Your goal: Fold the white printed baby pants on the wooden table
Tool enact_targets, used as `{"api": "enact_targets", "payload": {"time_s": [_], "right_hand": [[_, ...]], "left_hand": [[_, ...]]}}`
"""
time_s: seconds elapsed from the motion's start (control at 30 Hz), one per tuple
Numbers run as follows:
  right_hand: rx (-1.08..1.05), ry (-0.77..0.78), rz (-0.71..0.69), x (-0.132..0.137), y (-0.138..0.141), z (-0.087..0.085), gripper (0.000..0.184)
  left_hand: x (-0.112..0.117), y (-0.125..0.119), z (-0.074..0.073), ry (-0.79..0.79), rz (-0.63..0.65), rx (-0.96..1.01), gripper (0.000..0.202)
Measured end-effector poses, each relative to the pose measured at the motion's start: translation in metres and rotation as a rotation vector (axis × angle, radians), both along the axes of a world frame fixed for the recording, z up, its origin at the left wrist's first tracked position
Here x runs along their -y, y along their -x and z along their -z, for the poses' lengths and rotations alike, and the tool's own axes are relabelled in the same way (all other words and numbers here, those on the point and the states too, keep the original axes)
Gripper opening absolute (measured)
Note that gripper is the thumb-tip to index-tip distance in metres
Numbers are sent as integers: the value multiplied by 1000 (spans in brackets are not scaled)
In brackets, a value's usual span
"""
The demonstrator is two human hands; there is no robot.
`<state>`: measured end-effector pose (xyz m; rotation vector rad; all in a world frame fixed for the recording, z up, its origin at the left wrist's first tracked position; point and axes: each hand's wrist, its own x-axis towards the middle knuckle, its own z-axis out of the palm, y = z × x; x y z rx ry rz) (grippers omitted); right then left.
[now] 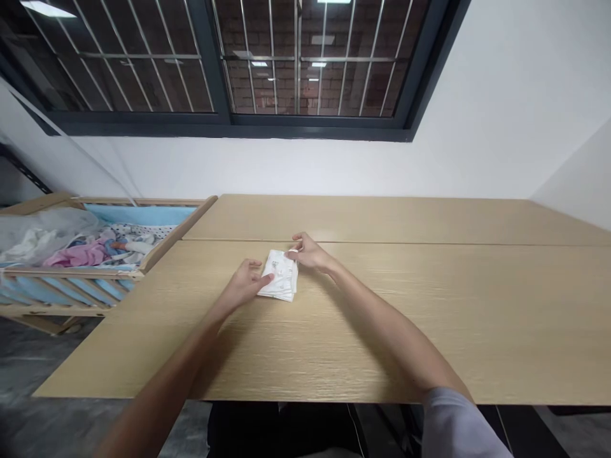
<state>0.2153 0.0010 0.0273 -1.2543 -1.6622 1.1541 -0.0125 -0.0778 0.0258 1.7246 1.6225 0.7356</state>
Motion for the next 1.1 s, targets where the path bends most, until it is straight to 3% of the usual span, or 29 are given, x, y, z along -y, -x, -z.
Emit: {"api": "enact_targets", "payload": {"time_s": [0.17,0.27,0.4,0.53,0.67,0.77,0.83,0.93,1.1], "right_hand": [[-15,9,-44,-17,3,44,59],[-14,-12,-60,-22,7,53,57],[165,-89,-86,-17,8,38,55],[362,-461,-203,8,6,4,55],[453,-572,-507,45,13,-17,53],[482,-527,-729,64,20,-12,55],[476,-473,-806,68,21,-3,55],[427,-434,-800,59,15,9,50],[455,-513,-687,21,1,16,51]], "left_hand": [[3,-3,8,-7,-12,-269,47],[2,-6,8,-1,3,-385,42],[11,-13,-6,-27,-15,-525,40],[46,-29,-20,-255,59,-721,44],[85,-58,-5,-425,208,-670,52],[99,-77,13,-354,224,-600,49],[101,-84,19,-287,241,-620,47],[99,-86,19,-271,229,-678,47],[97,-83,19,-295,191,-737,62]]}}
